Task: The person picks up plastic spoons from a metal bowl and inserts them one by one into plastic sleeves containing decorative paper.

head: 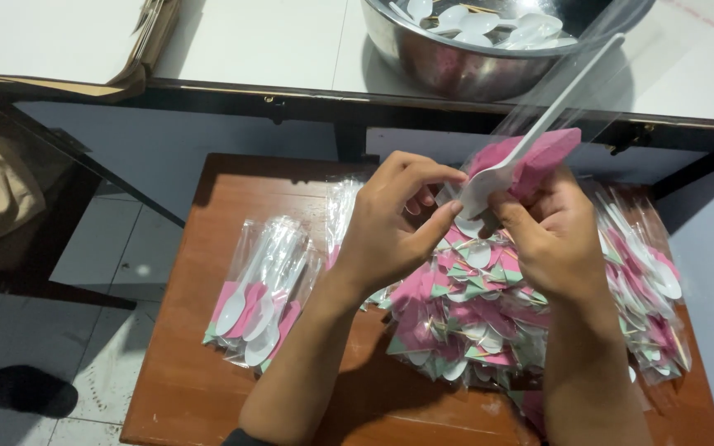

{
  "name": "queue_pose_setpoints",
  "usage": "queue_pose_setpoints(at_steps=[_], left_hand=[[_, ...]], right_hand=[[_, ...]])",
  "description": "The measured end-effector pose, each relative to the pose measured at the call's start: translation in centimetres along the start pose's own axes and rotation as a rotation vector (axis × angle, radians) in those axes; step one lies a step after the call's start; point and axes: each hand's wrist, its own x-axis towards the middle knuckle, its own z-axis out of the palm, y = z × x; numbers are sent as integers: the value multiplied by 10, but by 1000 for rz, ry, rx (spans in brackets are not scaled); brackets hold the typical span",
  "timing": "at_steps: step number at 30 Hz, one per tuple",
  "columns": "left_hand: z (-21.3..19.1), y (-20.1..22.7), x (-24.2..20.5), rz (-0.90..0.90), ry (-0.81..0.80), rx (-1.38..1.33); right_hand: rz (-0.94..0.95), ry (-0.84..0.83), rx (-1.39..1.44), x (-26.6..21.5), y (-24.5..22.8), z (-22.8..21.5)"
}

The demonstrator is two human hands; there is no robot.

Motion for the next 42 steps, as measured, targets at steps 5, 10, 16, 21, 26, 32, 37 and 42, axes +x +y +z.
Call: queue_pose_setpoints(at_steps=[5, 10, 16, 21, 26, 32, 37, 42], left_hand=[[-1, 6, 1, -78, -10, -40], [-1, 4, 1, -139, -26, -126], [-1, 3, 2, -104, -24, -135], [-2, 1, 2, -91, -4, -63], [-2, 0, 2, -78, -34, -19], [-1, 0, 1, -63, -157, -19], [-1, 0, 2, -2, -209, -13], [-4, 5, 6, -214, -88, -144]], right_hand=[[-68, -65, 121, 1, -5, 4], [-24, -34, 137, -1, 1, 1], [-50, -21, 113, -2, -2, 1], [-48, -12, 69, -6, -8, -2], [-134, -97, 125, -12, -15, -1], [-281, -37, -93, -10, -6, -2], [-285, -2, -71, -9, -4, -2], [-153, -106, -132, -6, 1, -7]])
